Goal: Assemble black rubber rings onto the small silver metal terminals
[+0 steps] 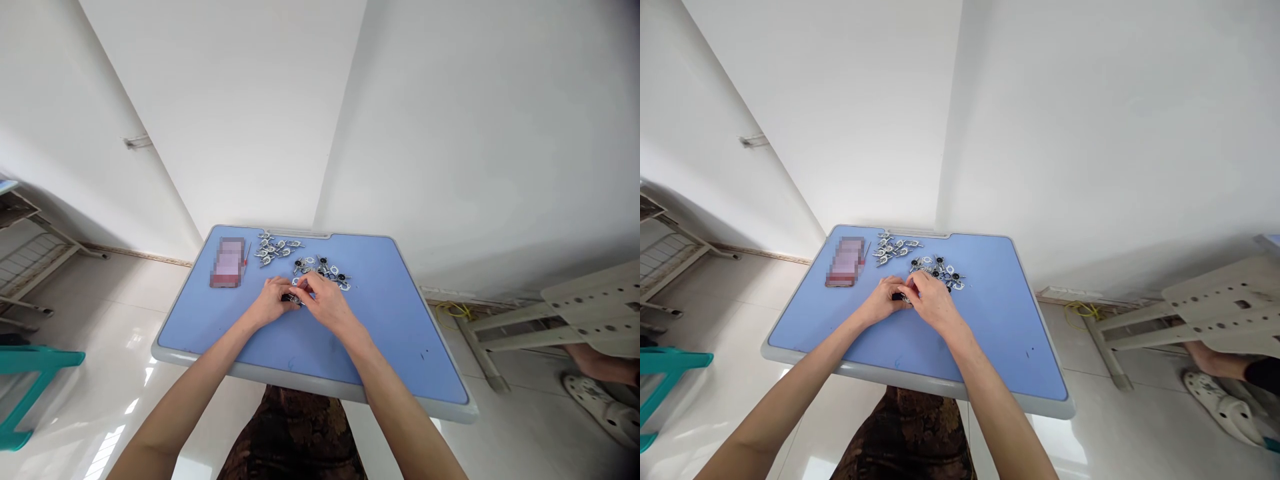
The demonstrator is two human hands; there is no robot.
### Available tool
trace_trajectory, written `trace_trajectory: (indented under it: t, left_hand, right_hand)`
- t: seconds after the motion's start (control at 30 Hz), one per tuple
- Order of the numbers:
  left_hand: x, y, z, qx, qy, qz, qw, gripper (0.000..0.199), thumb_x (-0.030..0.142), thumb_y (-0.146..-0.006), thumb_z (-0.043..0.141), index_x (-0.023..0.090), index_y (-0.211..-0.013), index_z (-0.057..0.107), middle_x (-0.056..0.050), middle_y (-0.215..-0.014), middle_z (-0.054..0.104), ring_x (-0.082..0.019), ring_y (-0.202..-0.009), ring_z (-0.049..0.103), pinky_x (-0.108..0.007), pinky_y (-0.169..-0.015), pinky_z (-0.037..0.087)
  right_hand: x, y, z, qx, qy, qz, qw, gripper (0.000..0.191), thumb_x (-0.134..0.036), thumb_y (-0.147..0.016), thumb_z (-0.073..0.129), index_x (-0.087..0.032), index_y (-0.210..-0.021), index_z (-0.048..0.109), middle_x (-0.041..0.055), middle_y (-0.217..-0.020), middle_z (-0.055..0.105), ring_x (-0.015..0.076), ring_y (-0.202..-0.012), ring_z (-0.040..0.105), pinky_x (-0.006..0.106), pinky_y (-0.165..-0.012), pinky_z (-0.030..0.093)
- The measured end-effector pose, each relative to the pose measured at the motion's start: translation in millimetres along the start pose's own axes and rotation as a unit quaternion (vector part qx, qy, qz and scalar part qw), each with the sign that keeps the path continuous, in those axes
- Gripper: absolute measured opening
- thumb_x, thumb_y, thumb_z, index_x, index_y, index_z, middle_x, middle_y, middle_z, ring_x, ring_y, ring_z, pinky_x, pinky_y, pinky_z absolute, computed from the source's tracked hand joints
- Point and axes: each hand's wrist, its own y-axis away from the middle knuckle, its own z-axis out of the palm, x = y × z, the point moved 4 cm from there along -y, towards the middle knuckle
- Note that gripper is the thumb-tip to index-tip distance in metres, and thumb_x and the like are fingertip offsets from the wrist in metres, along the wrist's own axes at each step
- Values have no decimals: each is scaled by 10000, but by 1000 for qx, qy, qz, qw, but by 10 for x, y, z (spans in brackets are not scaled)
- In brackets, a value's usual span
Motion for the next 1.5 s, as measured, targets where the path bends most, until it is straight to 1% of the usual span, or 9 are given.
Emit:
trace_trajectory:
  t: [0.27, 0.37, 0.47, 0.6, 0.7, 0.83, 1.03, 1.13, 1.5]
  left_hand:
    - [27, 4, -11, 3, -5, -4, 1000, 40, 215, -757, 663, 178, -769, 673, -20, -843, 645, -202, -885, 535, -329, -823, 346]
    - [42, 5, -18, 0, -5, -4, 1000, 79, 239, -761, 657, 184, -813, 678, -24, -828, 637, -200, -872, 537, -339, -827, 356]
    - [44, 9, -36, 5, 9, 3, 1000, 119, 231, -742, 672, 200, -857, 685, -26, -835, 636, -204, -877, 543, -350, -840, 367]
    - [8, 33, -134, 55, 25, 10, 998, 129, 210, -744, 665, 192, -871, 673, -24, -843, 639, -186, -860, 548, -331, -838, 395]
    - [-50, 46, -253, 102, -10, 2, 995, 112, 212, -779, 636, 196, -888, 657, -20, -854, 640, -182, -870, 549, -339, -852, 391]
    - [-125, -6, -412, 162, -148, -42, 975, 112, 201, -785, 634, 206, -895, 652, -41, -902, 642, -230, -936, 537, -382, -845, 378]
    - [-105, -239, -394, 93, -279, -26, 955, 133, 186, -801, 618, 220, -920, 665, -58, -944, 636, -260, -971, 526, -391, -806, 380]
    - [-134, -318, -373, 89, -305, -37, 948, 128, 213, -813, 608, 226, -922, 674, -66, -956, 628, -267, -970, 520, -398, -805, 379]
    - [-264, -465, -351, 175, -274, -55, 944, 171, 201, -823, 585, 229, -988, 622, -72, -1042, 589, -257, -1018, 487, -380, -842, 356]
  right_hand:
    - [-39, 5, 1, 19, 63, 4, 998, 232, -340, -866, 524, -202, -685, 483, -8, -618, 570, 115, -522, 499, 237, -507, 340]
    - [-49, 4, -22, 17, -15, 14, 1000, 203, -342, -876, 508, -204, -728, 499, -9, -644, 582, 116, -550, 522, 231, -514, 368]
    - [39, 4, -140, 94, -140, 75, 983, 202, -377, -860, 533, -209, -753, 503, -26, -613, 555, 116, -530, 530, 230, -504, 405]
    - [219, 24, -333, 249, -256, 155, 921, 259, -434, -814, 588, -207, -726, 500, -57, -541, 468, 107, -470, 499, 237, -480, 427]
    - [309, 25, -405, 310, -313, 182, 879, 289, -447, -779, 624, -205, -699, 488, -68, -525, 445, 94, -445, 468, 240, -482, 449]
    - [370, 17, -421, 325, -343, 208, 856, 307, -450, -746, 650, -201, -683, 481, -72, -533, 445, 82, -427, 445, 240, -470, 457]
    - [437, 25, -419, 330, -335, 210, 857, 333, -480, -732, 651, -200, -675, 480, -80, -519, 436, 81, -425, 444, 229, -453, 429]
    - [484, 31, -420, 337, -333, 213, 855, 333, -487, -742, 639, -202, -681, 478, -78, -517, 450, 85, -432, 453, 225, -449, 415]
    - [551, 18, -424, 349, -356, 235, 834, 338, -488, -705, 653, -206, -675, 470, -79, -491, 448, 86, -412, 426, 235, -434, 432]
